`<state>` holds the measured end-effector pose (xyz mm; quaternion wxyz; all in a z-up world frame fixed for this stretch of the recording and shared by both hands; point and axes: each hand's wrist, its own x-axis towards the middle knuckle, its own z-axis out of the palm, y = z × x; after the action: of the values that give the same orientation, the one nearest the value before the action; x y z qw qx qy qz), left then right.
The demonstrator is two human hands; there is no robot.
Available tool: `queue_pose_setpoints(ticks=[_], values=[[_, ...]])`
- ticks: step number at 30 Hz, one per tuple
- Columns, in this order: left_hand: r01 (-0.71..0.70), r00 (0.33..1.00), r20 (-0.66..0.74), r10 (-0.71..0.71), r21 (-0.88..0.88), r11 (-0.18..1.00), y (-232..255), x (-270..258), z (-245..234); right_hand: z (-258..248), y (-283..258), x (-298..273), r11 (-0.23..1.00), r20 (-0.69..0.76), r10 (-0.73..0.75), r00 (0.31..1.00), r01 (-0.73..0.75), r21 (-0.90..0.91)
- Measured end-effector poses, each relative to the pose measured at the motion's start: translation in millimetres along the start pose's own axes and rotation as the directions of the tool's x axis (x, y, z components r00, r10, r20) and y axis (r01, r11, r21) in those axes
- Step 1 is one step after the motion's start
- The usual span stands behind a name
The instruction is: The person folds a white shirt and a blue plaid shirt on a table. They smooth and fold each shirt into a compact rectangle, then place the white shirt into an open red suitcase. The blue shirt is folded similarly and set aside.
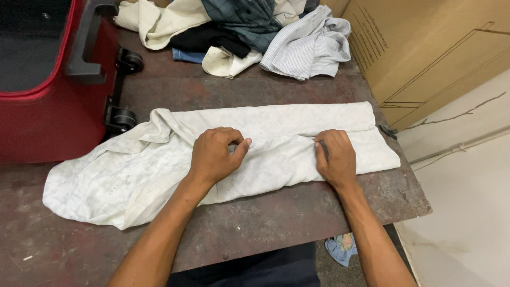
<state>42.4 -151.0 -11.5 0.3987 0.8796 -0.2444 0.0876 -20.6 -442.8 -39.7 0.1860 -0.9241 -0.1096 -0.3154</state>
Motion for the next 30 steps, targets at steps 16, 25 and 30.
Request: queue_pose_setpoints(ticks=[16, 25, 30], values=[[-0.017, 1.000, 0.019, 0.015, 0.125, 0.992, -15, -2, 5, 4, 7, -3, 0.999, -0.059, -0.002, 0.998, -0.001, -0.049], [-0.169, 0.929, -0.283, 0.238, 0.247, 0.954, -8, -3, 4, -4, -11, -4, 0.977, 0.076, -0.183, 0.980, 0.173, 0.122], [-0.218, 0.866, -0.388, 0.316, 0.275, 0.936, -2, -3, 1, 0, -25, 4, 0.963, 0.204, -0.268, 0.942, 0.259, 0.070]])
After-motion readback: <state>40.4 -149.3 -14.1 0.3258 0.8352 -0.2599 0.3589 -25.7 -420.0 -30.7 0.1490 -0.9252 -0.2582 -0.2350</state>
